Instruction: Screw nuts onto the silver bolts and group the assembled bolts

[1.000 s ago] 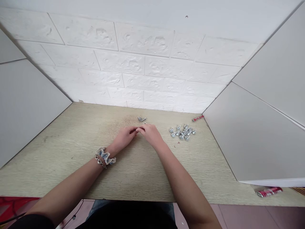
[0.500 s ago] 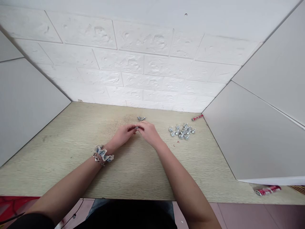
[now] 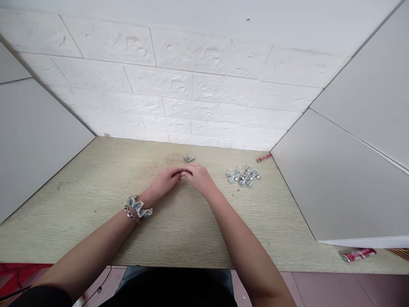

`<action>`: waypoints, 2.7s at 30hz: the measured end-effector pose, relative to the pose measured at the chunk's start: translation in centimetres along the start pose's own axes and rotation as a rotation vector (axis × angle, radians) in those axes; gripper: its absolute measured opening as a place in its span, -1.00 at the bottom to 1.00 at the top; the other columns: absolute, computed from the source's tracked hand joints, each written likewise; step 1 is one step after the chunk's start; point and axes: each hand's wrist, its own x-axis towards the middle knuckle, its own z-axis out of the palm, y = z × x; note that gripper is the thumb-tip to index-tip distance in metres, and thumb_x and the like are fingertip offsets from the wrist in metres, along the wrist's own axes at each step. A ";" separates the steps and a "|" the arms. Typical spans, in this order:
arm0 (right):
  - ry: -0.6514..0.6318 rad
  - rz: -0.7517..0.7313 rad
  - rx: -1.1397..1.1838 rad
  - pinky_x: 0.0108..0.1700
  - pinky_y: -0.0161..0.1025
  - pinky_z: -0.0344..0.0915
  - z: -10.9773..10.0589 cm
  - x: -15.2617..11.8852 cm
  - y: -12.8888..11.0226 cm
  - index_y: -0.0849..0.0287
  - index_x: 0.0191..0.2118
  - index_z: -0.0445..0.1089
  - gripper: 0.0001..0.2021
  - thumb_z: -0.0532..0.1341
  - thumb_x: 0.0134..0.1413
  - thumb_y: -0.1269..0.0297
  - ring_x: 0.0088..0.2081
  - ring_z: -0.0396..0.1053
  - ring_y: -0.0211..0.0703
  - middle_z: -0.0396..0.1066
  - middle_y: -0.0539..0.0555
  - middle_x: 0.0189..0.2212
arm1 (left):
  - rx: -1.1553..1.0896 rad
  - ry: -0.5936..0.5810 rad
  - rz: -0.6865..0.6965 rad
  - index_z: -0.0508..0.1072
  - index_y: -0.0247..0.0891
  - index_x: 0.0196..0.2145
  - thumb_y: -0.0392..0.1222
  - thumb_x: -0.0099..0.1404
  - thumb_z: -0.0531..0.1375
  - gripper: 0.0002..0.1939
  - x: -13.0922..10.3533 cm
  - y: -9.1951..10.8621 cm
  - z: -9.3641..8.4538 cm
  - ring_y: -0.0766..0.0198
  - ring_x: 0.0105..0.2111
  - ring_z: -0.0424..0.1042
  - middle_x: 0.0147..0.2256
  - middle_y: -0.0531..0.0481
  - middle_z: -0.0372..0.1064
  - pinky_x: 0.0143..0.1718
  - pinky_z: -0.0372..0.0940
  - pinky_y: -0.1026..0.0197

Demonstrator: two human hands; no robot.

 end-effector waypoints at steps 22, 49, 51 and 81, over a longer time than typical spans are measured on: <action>0.022 0.081 -0.108 -0.42 -0.38 0.05 -1.7 -0.5 -1.5 0.18 -0.26 0.28 -0.84 0.03 0.07 0.28 -0.46 0.18 -0.31 0.27 -0.03 -0.48 | -0.048 0.096 -0.083 0.44 -0.25 -0.20 -0.18 0.24 -0.01 -0.72 -0.2 0.7 0.1 0.32 -0.41 0.34 -0.41 0.03 0.41 -0.25 0.21 0.28; -0.090 0.402 -0.404 -0.42 -0.28 0.03 -1.3 -0.3 -1.4 0.21 -0.54 0.30 -0.43 -0.24 0.18 -0.03 -0.45 0.27 -0.15 0.31 0.14 -0.56 | 0.025 0.034 -0.029 0.46 -0.26 -0.25 -0.20 0.23 -0.01 -0.73 -0.3 0.9 0.3 0.29 -0.42 0.33 -0.40 0.03 0.41 -0.30 0.19 0.27; -0.056 0.348 -0.298 -0.43 -0.32 0.04 -1.5 -0.4 -1.3 0.20 -0.47 0.30 -0.55 -0.14 0.16 0.01 -0.47 0.24 -0.22 0.31 0.07 -0.56 | -0.001 0.053 -0.037 0.46 -0.26 -0.26 -0.19 0.23 -0.01 -0.73 -0.3 0.9 0.3 0.31 -0.43 0.32 -0.41 0.03 0.41 -0.32 0.18 0.28; -0.112 0.159 -0.068 -0.41 -0.39 0.07 -1.7 -0.5 -1.4 0.13 -0.18 0.25 -0.80 0.05 0.08 0.22 -0.42 0.24 -0.30 0.34 -0.03 -0.43 | -0.008 0.048 -0.066 0.47 -0.26 -0.23 -0.18 0.18 0.01 -0.70 -0.3 1.0 0.2 0.35 -0.52 0.24 -0.51 0.06 0.37 -0.41 0.13 0.31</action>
